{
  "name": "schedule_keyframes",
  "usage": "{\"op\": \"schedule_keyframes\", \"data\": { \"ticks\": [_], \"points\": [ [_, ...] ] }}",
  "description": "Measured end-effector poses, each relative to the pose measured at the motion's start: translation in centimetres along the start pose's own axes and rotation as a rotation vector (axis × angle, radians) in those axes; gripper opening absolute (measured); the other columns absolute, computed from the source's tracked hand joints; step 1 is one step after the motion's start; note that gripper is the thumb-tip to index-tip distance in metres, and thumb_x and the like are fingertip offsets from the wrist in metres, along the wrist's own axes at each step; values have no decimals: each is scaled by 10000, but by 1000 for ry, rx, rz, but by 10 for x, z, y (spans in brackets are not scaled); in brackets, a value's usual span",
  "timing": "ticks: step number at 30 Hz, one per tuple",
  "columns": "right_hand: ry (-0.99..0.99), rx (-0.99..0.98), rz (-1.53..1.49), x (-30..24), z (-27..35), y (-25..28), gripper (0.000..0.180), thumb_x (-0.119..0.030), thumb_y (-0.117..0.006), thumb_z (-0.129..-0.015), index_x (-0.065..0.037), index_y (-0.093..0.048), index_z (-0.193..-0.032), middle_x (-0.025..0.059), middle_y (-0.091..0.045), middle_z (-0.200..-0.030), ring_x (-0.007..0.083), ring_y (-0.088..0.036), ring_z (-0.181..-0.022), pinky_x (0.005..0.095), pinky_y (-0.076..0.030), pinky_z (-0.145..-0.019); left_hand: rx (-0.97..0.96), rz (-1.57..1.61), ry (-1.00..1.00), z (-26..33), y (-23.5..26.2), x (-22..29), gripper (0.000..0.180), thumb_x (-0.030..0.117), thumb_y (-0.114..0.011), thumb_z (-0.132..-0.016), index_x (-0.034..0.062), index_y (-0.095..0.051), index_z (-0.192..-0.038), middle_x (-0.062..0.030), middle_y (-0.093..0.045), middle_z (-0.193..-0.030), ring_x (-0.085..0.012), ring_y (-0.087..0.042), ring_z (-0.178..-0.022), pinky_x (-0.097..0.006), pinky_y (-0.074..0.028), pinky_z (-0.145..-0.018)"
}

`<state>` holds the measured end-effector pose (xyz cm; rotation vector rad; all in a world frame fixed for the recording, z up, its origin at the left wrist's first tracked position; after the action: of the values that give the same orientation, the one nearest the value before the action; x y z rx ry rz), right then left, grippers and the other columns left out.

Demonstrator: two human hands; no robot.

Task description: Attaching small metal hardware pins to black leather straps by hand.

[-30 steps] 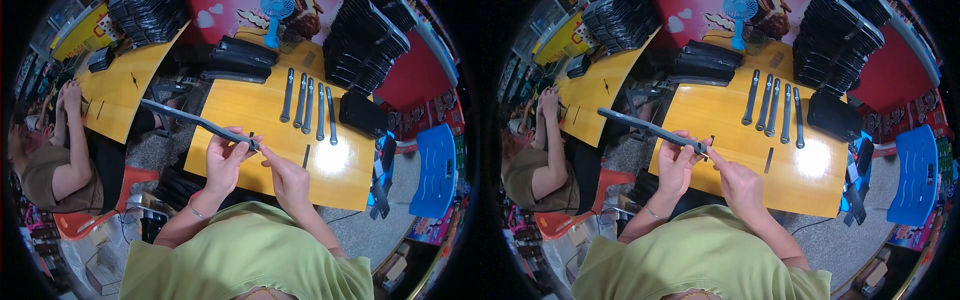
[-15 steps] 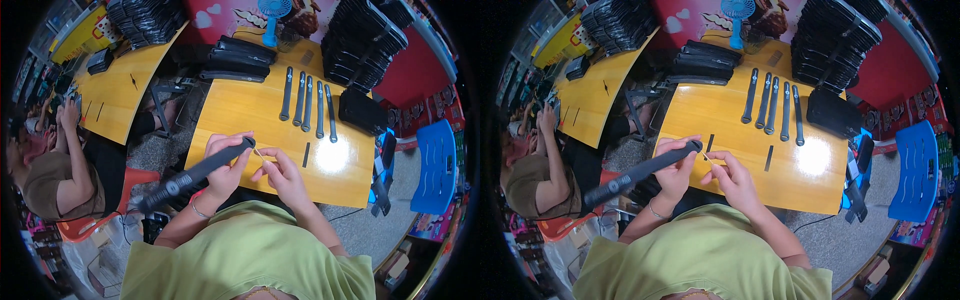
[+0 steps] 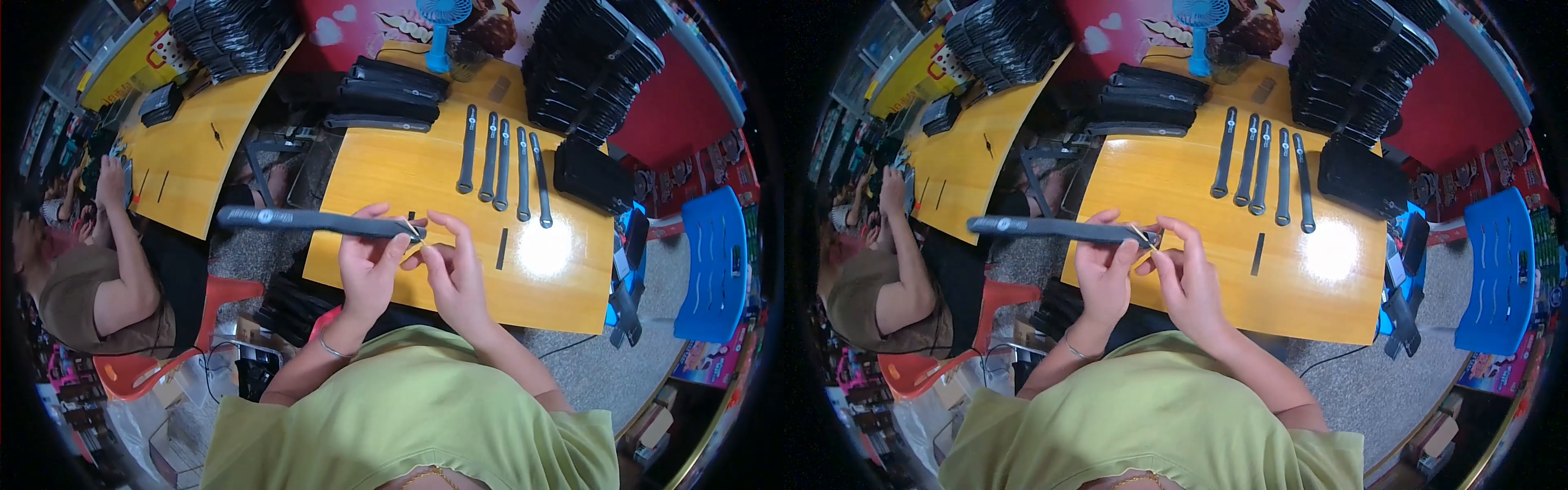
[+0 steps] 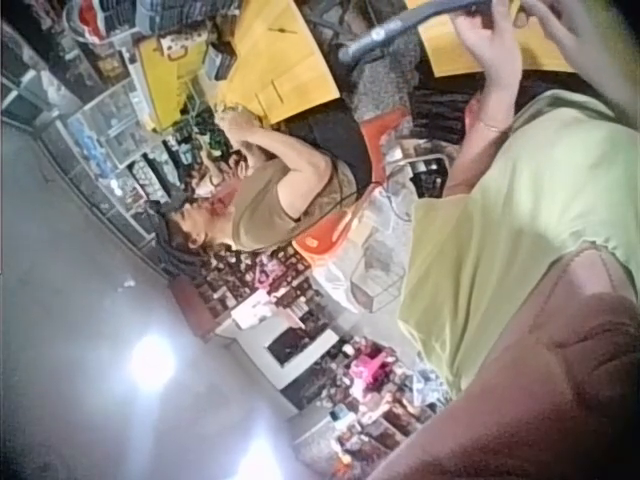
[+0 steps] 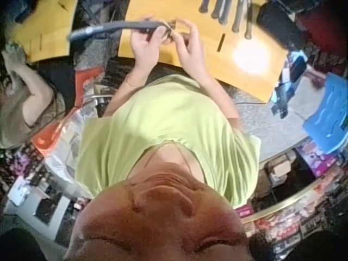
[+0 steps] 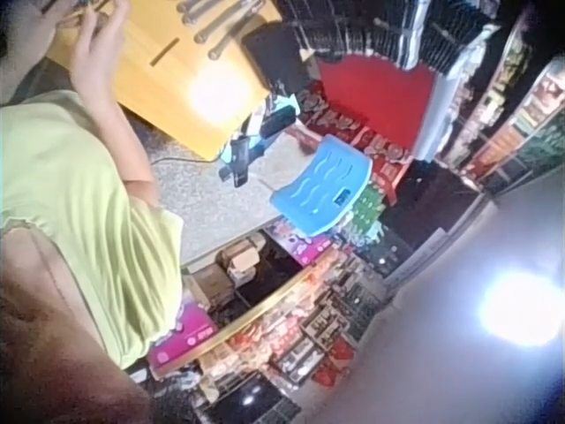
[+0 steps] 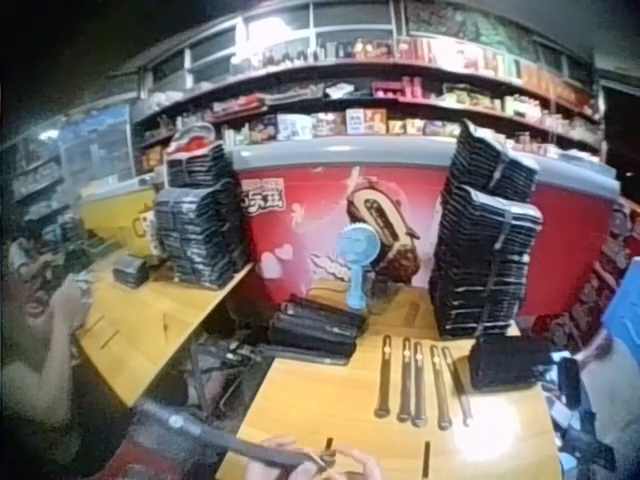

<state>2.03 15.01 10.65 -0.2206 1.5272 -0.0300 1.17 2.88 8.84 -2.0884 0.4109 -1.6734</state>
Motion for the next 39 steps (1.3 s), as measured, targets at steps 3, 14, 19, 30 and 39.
{"op": "schedule_keyframes", "data": {
  "ticks": [3,14,19,30,39],
  "points": [
    [393,61,447,3,-4,3,212,9,-530,-885,-25,-504,-1093,109,-665,-800,174,-680,-717,262,-498,-575,-39,54,238,-14,14,4,442,-27,-592,-854,-3,-403,-1253,-115,-602,-1034,-216,-624,-966,-311,-532,-816],
    [330,64,549,1,-7,7,151,9,-537,-871,-27,-549,-1018,112,-652,-700,207,-674,-641,282,-502,-563,-57,-177,20,-14,-2,-5,268,-67,-653,-792,-20,-470,-982,-124,-640,-920,-170,-651,-831,-258,-562,-682],
    [213,-4,508,0,-11,17,117,-6,-521,-887,-25,-545,-1001,104,-646,-683,184,-670,-629,275,-498,-558,-227,-422,49,-23,20,-18,146,-14,-683,-790,-32,-557,-860,-78,-656,-800,-117,-653,-719,-222,-544,-648],
    [237,-10,557,-1,-13,22,46,-30,-531,-891,-25,-523,-936,88,-636,-663,194,-661,-611,278,-490,-541,-318,-597,2,-28,8,-8,92,33,-653,-818,-45,-603,-816,-80,-603,-811,-129,-628,-694,-226,-517,-614],
    [351,100,727,1,-36,41,37,-70,-552,-880,-72,-549,-917,46,-649,-662,204,-654,-591,294,-474,-507,-473,-691,64,-13,11,-3,162,85,-593,-853,-26,-615,-736,-80,-548,-786,-112,-546,-662,-227,-432,-569]
  ]
}}
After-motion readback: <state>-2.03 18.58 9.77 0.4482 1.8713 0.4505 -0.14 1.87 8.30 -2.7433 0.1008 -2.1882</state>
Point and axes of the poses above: each hand's wrist, its own z-axis away from the middle knuckle, its own y-axis out of the back of the hand, x = y × z, the point moved 1 cm from there along -z, towards the middle knuckle
